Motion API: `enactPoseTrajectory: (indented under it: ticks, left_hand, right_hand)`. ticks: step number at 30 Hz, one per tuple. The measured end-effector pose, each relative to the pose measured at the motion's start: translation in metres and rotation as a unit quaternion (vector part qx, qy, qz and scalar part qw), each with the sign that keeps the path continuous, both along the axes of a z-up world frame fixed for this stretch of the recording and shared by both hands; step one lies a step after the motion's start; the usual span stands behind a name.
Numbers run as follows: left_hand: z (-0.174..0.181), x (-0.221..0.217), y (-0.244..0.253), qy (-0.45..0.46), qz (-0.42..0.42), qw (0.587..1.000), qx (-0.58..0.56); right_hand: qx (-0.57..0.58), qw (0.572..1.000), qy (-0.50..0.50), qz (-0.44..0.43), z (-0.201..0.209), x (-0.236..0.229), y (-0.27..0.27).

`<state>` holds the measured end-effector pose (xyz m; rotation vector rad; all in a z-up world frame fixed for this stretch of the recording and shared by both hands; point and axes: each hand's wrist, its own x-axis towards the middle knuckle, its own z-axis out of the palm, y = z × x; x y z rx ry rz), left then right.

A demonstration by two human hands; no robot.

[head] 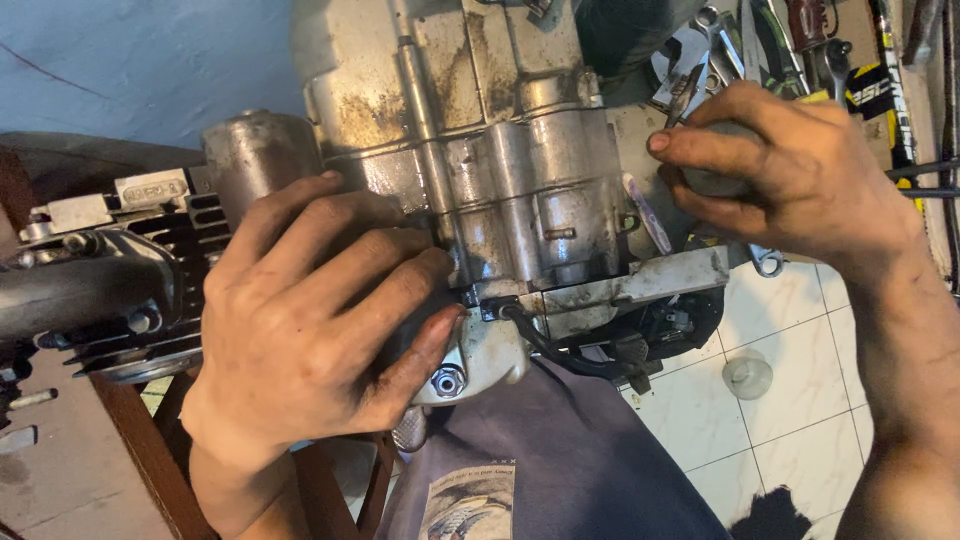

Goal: The person scrubs a metallic engine casing with a toothbrush and a cleaning solution. They then apply a liquid from a green bottle and scrub the surface with a yellow brush, repeating the process to clean the engine part.

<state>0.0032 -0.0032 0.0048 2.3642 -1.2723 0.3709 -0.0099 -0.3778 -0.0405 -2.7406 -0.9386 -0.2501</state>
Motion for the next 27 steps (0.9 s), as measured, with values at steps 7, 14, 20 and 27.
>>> enactPoseTrajectory:
  ticks: [7,14,20,27]
  left_hand:
    - [-0.001,-0.001,0.004,-0.005,0.007,1.000,-0.028]
    - [0.000,-0.012,0.025,-0.040,0.102,0.987,-0.119]
    - [-0.008,-0.009,0.028,-0.068,0.084,0.986,-0.129]
    - [0.001,-0.006,0.023,-0.042,0.077,0.990,-0.112]
  right_hand:
    - [-0.065,0.995,0.065,0.044,0.030,0.022,0.026]
    - [-0.284,0.928,0.194,0.143,0.054,0.018,0.090]
    - [-0.215,0.973,0.031,0.072,0.042,0.030,0.073]
    - [-0.267,0.963,0.025,0.032,0.048,0.025,0.088]
